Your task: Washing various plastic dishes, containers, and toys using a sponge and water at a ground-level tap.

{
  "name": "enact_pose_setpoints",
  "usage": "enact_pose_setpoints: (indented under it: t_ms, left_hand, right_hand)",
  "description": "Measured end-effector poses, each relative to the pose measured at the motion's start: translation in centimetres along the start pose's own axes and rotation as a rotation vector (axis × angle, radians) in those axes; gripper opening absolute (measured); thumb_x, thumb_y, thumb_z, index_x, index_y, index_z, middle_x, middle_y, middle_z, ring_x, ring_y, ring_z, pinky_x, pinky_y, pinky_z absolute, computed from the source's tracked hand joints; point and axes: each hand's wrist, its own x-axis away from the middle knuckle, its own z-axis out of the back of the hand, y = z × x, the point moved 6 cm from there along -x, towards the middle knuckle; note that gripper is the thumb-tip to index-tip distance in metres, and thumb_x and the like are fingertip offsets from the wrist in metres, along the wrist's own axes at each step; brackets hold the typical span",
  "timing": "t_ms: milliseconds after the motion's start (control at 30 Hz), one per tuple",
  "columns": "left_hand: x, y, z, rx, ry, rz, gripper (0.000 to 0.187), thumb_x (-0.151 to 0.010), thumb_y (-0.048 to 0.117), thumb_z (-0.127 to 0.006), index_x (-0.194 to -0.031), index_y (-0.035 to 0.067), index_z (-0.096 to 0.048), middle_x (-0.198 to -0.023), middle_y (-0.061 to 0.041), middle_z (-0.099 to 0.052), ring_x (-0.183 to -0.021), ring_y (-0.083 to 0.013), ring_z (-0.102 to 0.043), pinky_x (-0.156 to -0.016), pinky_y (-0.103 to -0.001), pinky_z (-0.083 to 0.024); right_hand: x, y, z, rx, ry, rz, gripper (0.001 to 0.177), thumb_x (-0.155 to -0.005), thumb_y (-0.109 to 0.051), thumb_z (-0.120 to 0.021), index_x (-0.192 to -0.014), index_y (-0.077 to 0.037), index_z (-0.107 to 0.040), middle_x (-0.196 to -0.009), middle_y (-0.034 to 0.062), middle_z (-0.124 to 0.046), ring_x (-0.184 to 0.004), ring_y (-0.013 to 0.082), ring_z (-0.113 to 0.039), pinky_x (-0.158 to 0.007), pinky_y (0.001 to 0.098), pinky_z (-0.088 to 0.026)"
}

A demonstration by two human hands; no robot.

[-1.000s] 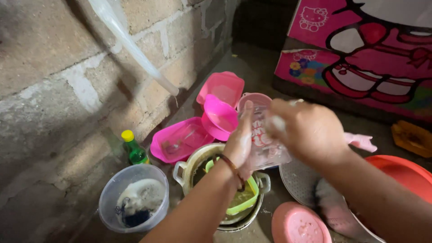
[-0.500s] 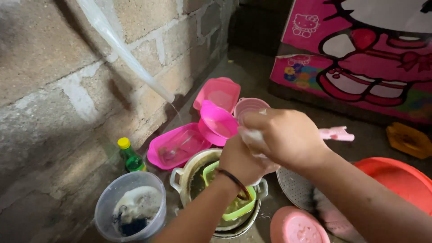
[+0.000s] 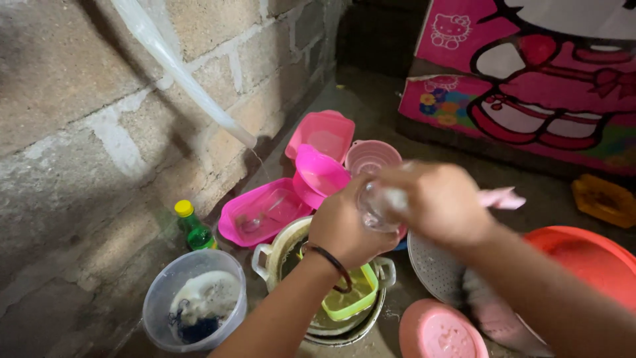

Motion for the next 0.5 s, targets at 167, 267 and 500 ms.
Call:
enact_pose_setpoints:
  t_ms: [167,267,500]
  left_hand:
    - [-0.8,-1.1,-1.0,-0.040,-0.039,0.034,0.082,-0.060,0.032,-0.091,-0.132,0.012,-0.058,-0.104,-0.013,-0.075,-0.096,-0.0315,-0.072,-0.081,-0.042,-0.057]
    - [-1.8,-4.7,-3.0,0.558,0.082,0.011,0.056,-0.068,0.024,-0.086,-0.115,0.005,-0.064,-0.101,-0.005,-0.076,-0.092,-0.0229,-0.075,-0.082,-0.040,-0.062]
    - [-0.9,-8.1,-7.3,1.564,-0.155,0.410,0.035,-0.094,0.025,-0.073,-0.121,0.008,-0.059,-0.098,-0.008,-0.070,-0.087,-0.0219,-0.071,-0.077,-0.044,-0.061]
  right_hand:
    - [1.5,5.2,-4.1,-0.203,0.050,-0.080,0.033,-0.075,-0.030,-0.075,-0.104,-0.014,-0.072,-0.092,0.0122,-0.073,-0.085,0.0320,-0.070,-0.073,0.0420,-0.056]
    - [3.1,11.1,-7.0,-0.717,0.094,-0.594,0.029,-0.105,-0.037,-0.061,-0.114,-0.011,-0.070,-0.096,0.0071,-0.076,-0.086,0.0209,-0.070,-0.074,0.0326,-0.056]
    - [6.0,8.3,-11.3,-1.423,-0.400,-0.976,0.044,-0.083,-0.015,-0.073,-0.126,-0.018,-0.065,-0.087,-0.0026,-0.066,-0.065,0.0067,-0.054,-0.050,0.0237,-0.038]
